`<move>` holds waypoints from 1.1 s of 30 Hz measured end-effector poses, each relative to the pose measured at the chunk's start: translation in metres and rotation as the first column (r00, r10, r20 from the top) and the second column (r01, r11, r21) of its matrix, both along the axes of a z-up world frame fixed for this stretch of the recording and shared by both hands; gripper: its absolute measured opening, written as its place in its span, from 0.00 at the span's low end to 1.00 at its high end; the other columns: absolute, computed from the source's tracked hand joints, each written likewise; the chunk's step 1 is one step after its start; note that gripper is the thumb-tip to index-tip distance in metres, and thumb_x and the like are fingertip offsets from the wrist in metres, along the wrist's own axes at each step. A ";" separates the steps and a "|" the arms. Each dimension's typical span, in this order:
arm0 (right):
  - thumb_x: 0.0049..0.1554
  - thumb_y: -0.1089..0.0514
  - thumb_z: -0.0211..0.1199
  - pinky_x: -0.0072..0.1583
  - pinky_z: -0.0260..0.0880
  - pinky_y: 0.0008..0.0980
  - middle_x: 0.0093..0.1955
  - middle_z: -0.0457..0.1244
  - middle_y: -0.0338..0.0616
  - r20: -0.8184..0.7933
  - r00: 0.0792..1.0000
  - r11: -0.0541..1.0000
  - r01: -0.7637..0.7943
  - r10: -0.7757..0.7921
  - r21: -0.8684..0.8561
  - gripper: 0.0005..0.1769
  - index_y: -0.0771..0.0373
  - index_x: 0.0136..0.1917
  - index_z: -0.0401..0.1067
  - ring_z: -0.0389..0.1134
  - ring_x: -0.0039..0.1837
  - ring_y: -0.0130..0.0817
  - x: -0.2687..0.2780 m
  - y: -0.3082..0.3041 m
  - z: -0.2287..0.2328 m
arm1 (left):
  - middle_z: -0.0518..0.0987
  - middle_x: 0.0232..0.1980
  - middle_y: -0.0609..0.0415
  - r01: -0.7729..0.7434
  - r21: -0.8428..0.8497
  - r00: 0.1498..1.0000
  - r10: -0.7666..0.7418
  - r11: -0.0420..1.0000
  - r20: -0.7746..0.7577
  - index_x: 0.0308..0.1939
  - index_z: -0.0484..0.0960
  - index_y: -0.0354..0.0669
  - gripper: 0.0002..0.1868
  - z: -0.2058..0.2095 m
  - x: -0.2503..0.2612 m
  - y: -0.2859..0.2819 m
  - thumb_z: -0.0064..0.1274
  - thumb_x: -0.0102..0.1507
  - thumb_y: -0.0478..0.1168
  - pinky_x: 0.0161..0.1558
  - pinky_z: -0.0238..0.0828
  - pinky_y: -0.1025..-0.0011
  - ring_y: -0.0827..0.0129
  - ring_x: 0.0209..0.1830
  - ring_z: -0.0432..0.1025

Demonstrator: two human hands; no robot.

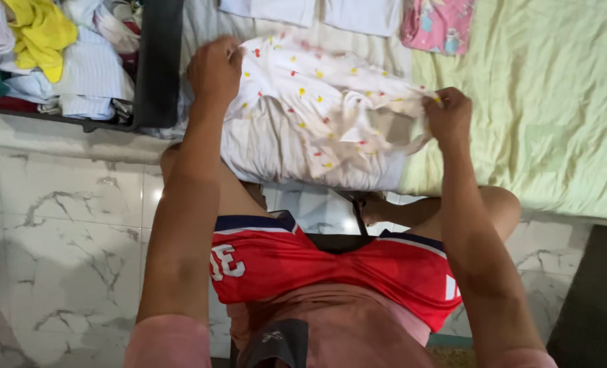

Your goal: The person sits on the floor and folds several pieces of children's clothing, including a white tank top, white shorts, a pink patterned garment, and a white long-sleeved shirt with a pattern. The person smooths and folds each item by hand and places them in a neat pile on the bed.

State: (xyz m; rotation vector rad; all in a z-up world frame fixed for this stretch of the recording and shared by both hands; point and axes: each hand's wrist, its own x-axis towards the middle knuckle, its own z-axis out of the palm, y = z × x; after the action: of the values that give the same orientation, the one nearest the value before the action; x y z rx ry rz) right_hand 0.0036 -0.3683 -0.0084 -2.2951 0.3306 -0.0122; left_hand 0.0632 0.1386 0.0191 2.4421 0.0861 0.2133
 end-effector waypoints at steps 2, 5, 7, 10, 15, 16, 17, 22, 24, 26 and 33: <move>0.50 0.66 0.73 0.38 0.63 0.32 0.33 0.64 0.42 0.073 0.997 0.981 0.037 -0.023 -0.191 0.10 0.66 0.43 0.73 0.63 0.35 0.29 -0.001 -0.004 0.018 | 0.83 0.40 0.42 -0.051 0.043 0.965 0.039 0.998 0.258 0.45 0.83 0.40 0.14 0.009 -0.012 -0.023 0.60 0.57 0.41 0.38 0.72 0.51 0.44 0.38 0.77; 0.49 0.73 0.65 0.46 0.68 0.36 0.42 0.63 0.52 0.572 0.818 0.989 0.120 -0.052 -0.082 0.10 0.70 0.46 0.71 0.65 0.43 0.37 -0.025 0.020 0.034 | 0.82 0.41 0.43 -0.081 0.114 0.965 0.106 0.990 -0.239 0.46 0.82 0.46 0.12 0.013 -0.059 -0.079 0.56 0.68 0.49 0.47 0.73 0.50 0.46 0.45 0.78; 0.57 0.71 0.64 0.49 0.69 0.33 0.39 0.67 0.44 0.447 0.873 0.966 0.248 -0.192 -0.069 0.05 0.65 0.45 0.73 0.67 0.43 0.34 -0.055 0.052 0.032 | 0.81 0.39 0.41 0.018 -0.095 0.820 -0.069 0.995 -0.568 0.47 0.77 0.43 0.29 0.007 -0.107 -0.108 0.67 0.55 0.59 0.44 0.73 0.50 0.44 0.42 0.77; 0.47 0.64 0.71 0.47 0.65 0.30 0.54 0.64 0.44 0.195 0.981 0.966 -0.066 0.016 0.252 0.22 0.62 0.55 0.70 0.64 0.55 0.33 -0.104 0.121 0.012 | 0.80 0.37 0.40 0.062 -0.251 0.944 -0.139 0.966 -0.301 0.53 0.73 0.38 0.31 -0.007 -0.149 -0.139 0.69 0.52 0.46 0.39 0.72 0.52 0.43 0.37 0.76; 0.41 0.56 0.79 0.50 0.67 0.41 0.55 0.66 0.50 0.279 0.955 0.901 0.029 0.103 -0.434 0.16 0.56 0.43 0.77 0.64 0.57 0.44 -0.102 0.173 -0.017 | 0.76 0.33 0.49 0.068 -0.677 0.961 -0.230 0.733 -0.153 0.48 0.80 0.38 0.10 0.005 -0.148 -0.142 0.59 0.63 0.30 0.32 0.66 0.70 0.67 0.28 0.67; 0.46 0.57 0.76 0.51 0.68 0.38 0.54 0.66 0.49 0.322 0.946 0.980 0.043 0.022 -0.192 0.16 0.59 0.47 0.76 0.66 0.55 0.39 -0.097 0.169 -0.020 | 0.77 0.33 0.52 0.029 -0.704 0.946 -0.246 0.710 -0.209 0.47 0.81 0.39 0.09 0.012 -0.146 -0.135 0.58 0.63 0.30 0.30 0.65 0.72 0.71 0.27 0.67; 0.51 0.58 0.72 0.52 0.69 0.34 0.53 0.67 0.48 0.346 0.936 0.997 0.047 -0.066 0.061 0.15 0.62 0.51 0.75 0.67 0.53 0.35 -0.092 0.162 -0.022 | 0.79 0.34 0.54 -0.012 -0.727 0.928 -0.264 0.686 -0.264 0.46 0.83 0.40 0.08 0.017 -0.146 -0.123 0.56 0.62 0.30 0.28 0.64 0.74 0.75 0.25 0.66; 0.56 0.60 0.69 0.38 0.63 0.27 0.36 0.66 0.38 -0.254 0.861 0.730 0.509 -0.441 0.457 0.06 0.65 0.45 0.77 0.62 0.36 0.24 -0.120 0.068 -0.012 | 0.84 0.37 0.52 0.077 -0.571 0.873 -0.332 0.817 -0.357 0.46 0.86 0.42 0.10 0.021 -0.172 -0.058 0.58 0.61 0.32 0.33 0.68 0.73 0.73 0.28 0.72; 0.54 0.63 0.69 0.37 0.64 0.28 0.36 0.66 0.41 -0.367 0.812 0.639 0.584 -0.454 0.501 0.06 0.68 0.44 0.76 0.64 0.35 0.29 -0.138 0.043 -0.003 | 0.85 0.38 0.48 0.137 -0.446 0.796 -0.366 0.884 -0.481 0.46 0.87 0.43 0.11 0.018 -0.184 -0.045 0.61 0.59 0.34 0.38 0.72 0.69 0.67 0.33 0.76; 0.52 0.64 0.71 0.38 0.64 0.28 0.37 0.65 0.40 -0.350 0.843 0.709 0.535 -0.409 0.458 0.07 0.69 0.44 0.76 0.63 0.36 0.27 -0.153 0.033 0.006 | 0.85 0.43 0.44 0.265 -0.313 0.723 -0.403 0.912 -0.562 0.46 0.88 0.43 0.13 0.018 -0.188 -0.042 0.64 0.57 0.36 0.45 0.75 0.65 0.60 0.41 0.80; 0.54 0.68 0.64 0.48 0.70 0.25 0.42 0.69 0.41 0.274 0.903 0.936 0.278 -0.331 0.214 0.05 0.70 0.46 0.75 0.68 0.43 0.26 -0.129 0.045 0.025 | 0.80 0.52 0.39 0.340 0.056 0.923 -0.322 0.939 -0.212 0.58 0.79 0.40 0.30 0.000 -0.130 -0.043 0.69 0.54 0.45 0.54 0.70 0.52 0.45 0.54 0.74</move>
State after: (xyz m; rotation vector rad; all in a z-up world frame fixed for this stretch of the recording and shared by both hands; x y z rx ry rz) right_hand -0.1258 -0.3235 0.0166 -2.0109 0.5060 -0.4781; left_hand -0.0665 0.0952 0.0187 2.5163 -0.2551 -0.1842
